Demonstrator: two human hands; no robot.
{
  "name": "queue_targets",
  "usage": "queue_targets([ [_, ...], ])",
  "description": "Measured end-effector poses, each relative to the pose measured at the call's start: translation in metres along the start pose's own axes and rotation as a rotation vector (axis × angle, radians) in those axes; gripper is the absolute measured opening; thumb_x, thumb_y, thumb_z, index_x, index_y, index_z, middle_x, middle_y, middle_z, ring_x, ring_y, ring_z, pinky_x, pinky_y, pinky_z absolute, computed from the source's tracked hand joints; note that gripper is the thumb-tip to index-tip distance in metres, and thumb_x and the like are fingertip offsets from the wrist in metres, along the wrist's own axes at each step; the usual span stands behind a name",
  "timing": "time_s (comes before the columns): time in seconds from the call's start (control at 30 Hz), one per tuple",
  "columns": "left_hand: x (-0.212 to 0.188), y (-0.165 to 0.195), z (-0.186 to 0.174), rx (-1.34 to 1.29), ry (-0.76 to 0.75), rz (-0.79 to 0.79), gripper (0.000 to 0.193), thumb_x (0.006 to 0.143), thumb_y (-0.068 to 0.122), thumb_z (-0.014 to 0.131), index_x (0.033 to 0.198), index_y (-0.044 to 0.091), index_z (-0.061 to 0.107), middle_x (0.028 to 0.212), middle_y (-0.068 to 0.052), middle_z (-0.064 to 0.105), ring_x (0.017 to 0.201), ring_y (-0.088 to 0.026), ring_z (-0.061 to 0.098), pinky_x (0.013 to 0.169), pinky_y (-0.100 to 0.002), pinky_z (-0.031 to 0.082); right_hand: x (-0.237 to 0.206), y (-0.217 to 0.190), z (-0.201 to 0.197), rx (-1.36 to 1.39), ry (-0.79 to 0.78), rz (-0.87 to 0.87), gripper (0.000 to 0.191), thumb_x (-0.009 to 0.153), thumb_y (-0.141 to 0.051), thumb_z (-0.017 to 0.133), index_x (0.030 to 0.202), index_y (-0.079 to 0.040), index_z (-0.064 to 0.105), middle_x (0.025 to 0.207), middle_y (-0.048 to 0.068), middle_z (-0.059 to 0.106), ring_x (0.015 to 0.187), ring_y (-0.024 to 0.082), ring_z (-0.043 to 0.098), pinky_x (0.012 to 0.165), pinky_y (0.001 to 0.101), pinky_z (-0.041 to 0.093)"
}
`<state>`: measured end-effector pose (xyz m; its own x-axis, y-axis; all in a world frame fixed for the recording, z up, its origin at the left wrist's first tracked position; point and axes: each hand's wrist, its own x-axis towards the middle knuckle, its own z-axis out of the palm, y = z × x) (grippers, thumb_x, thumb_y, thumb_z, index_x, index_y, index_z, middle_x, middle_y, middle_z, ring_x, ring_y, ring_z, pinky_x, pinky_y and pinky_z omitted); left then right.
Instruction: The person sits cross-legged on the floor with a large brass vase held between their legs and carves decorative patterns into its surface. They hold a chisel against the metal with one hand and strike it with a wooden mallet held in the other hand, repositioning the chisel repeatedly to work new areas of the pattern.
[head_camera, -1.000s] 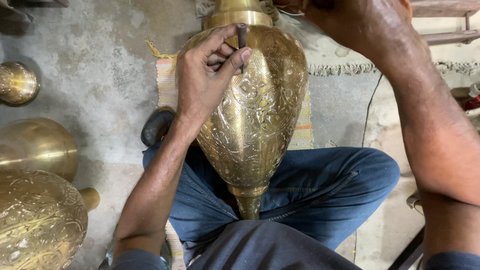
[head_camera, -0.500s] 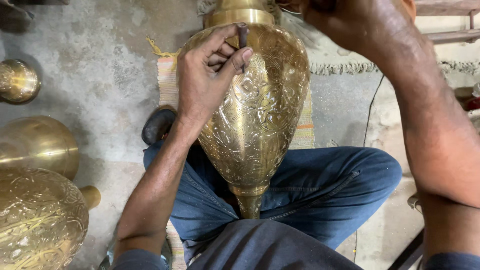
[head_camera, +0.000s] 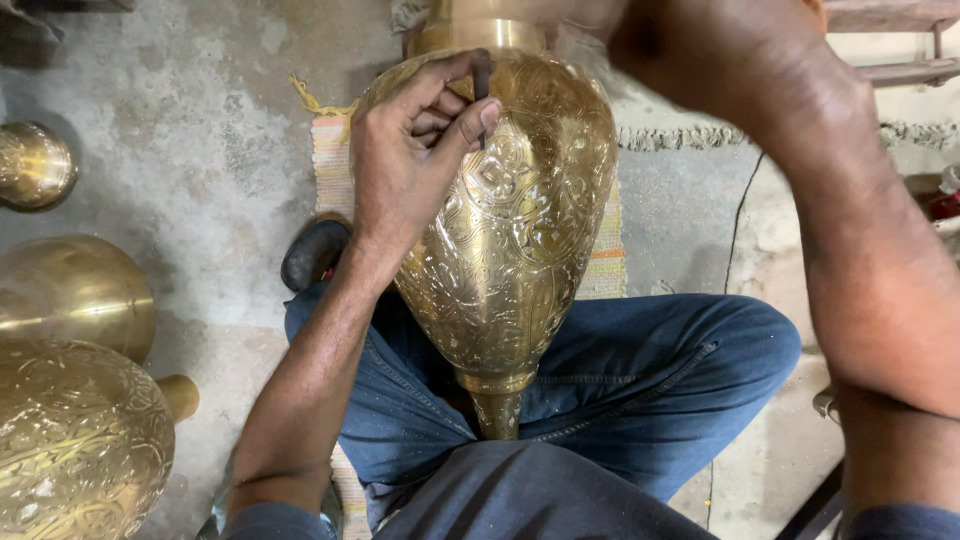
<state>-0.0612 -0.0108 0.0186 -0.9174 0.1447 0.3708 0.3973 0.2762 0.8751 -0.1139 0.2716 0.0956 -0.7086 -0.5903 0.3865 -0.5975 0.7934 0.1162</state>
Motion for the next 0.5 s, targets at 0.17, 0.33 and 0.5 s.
queue_targets([
  [0.17,-0.0008,-0.0005,-0.0009,0.034,0.005,-0.016,0.031,0.102,0.019,0.076,0.126,0.002,0.066,0.087,-0.008,0.079,0.080,-0.014,0.081,0.067,-0.027,0.070,0.0036,-0.0015,0.0009,0.261,-0.086,0.106,0.015,0.098,-0.020,0.079,0.100,-0.005,0.077,0.073,0.010,0.071,0.053,0.021,0.065,0.040,0.0376,0.050],
  [0.33,-0.0004,-0.0001,-0.0009,-0.086,-0.001,0.012,0.034,0.104,0.017,0.073,0.134,0.002,0.064,0.091,-0.009,0.078,0.084,-0.015,0.080,0.073,-0.028,0.072,-0.0010,0.0037,0.0010,-0.031,-0.001,-0.103,0.012,0.105,-0.018,0.074,0.100,-0.007,0.074,0.070,0.004,0.068,0.059,0.013,0.064,0.054,0.0286,0.053],
  [0.5,-0.0026,0.0021,-0.0006,0.015,0.018,0.015,0.033,0.103,0.018,0.075,0.131,0.002,0.065,0.089,-0.008,0.079,0.081,-0.014,0.081,0.068,-0.027,0.070,0.0001,-0.0014,-0.0061,-0.378,-0.188,-0.095,0.016,0.099,-0.019,0.068,0.087,-0.011,0.073,0.064,0.003,0.065,0.043,0.013,0.059,0.038,0.0306,0.049],
])
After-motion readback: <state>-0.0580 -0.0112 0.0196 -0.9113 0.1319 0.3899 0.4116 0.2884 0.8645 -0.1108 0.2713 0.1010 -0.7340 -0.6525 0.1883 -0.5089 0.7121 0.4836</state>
